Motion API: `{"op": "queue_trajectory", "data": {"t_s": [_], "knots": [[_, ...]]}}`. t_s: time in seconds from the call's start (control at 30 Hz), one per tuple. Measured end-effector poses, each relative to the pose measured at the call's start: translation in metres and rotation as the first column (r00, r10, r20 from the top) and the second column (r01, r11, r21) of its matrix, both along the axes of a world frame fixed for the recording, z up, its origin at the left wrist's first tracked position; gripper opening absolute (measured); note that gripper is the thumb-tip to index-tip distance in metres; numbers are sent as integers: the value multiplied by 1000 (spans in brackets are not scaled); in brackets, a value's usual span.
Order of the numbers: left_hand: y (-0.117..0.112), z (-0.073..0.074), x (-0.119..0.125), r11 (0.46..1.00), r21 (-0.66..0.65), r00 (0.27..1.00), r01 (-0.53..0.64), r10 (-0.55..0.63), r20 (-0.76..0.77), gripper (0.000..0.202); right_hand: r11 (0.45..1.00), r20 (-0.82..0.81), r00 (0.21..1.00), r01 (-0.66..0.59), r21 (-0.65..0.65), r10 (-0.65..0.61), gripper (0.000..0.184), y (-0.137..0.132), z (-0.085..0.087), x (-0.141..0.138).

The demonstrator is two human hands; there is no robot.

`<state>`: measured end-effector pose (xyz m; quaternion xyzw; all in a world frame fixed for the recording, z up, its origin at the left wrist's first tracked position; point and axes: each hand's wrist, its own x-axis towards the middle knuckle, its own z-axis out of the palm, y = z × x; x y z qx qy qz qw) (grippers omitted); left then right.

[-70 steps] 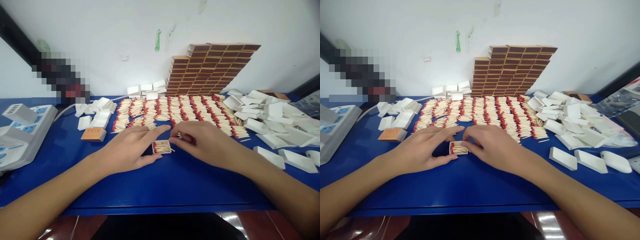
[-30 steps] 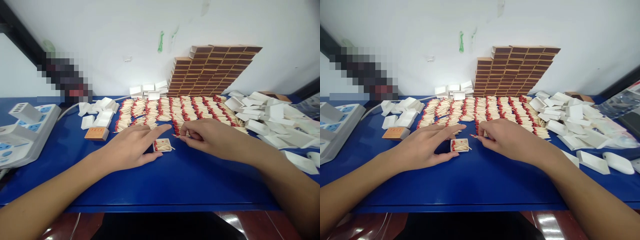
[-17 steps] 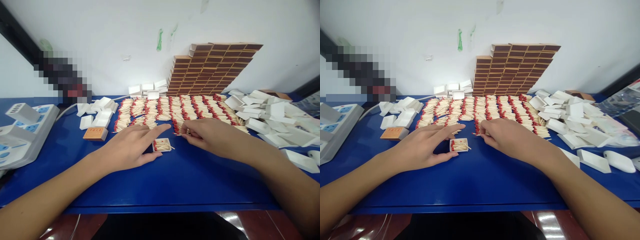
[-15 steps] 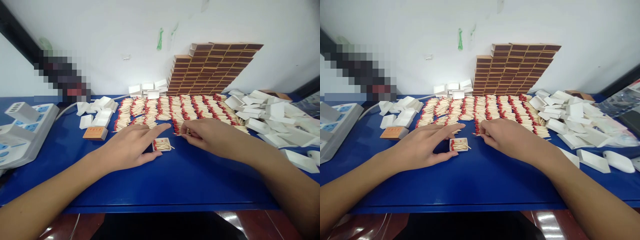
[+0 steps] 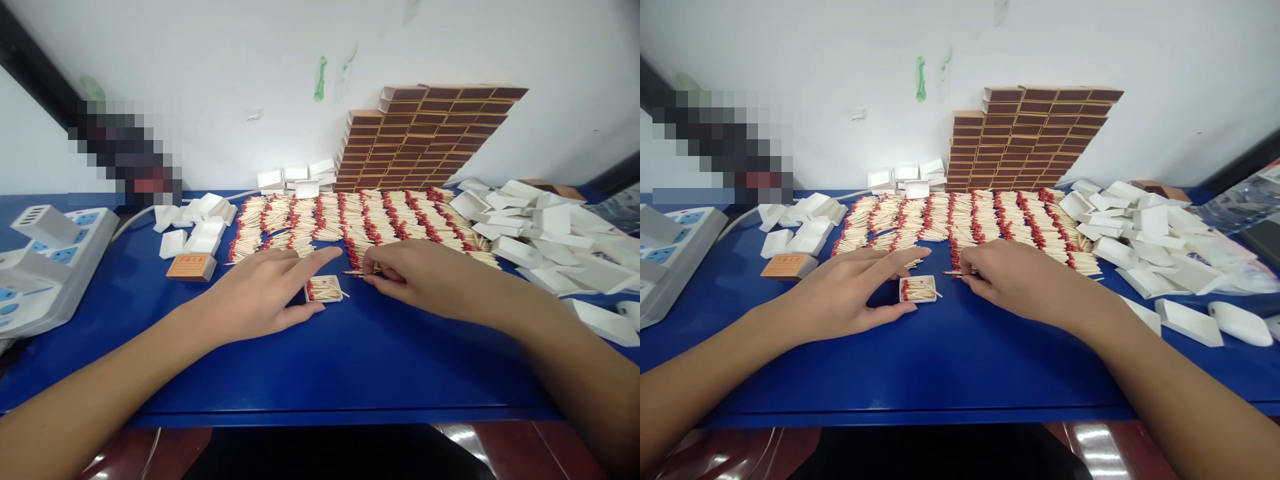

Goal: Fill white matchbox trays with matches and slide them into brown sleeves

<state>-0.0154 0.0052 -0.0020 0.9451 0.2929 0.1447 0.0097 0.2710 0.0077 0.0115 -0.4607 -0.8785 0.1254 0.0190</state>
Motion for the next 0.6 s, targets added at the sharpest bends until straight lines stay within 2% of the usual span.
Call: {"op": "queue_trajectory", "data": {"t_s": [0.17, 0.33, 0.6], "knots": [[0, 0, 0, 1000, 5, 1000, -3, 3, -9, 63, 1000, -25, 1000, 0, 9, 0, 19, 0, 1, 0], [1, 0, 0, 1000, 7, 1000, 2, -2, -7, 64, 1000, -19, 1000, 16, 23, -16, 15, 2, -1, 0], [1, 0, 0, 1000, 7, 1000, -14, 14, -14, 64, 999, -25, 1000, 9, -48, -11, 25, 0, 2, -2]]}}
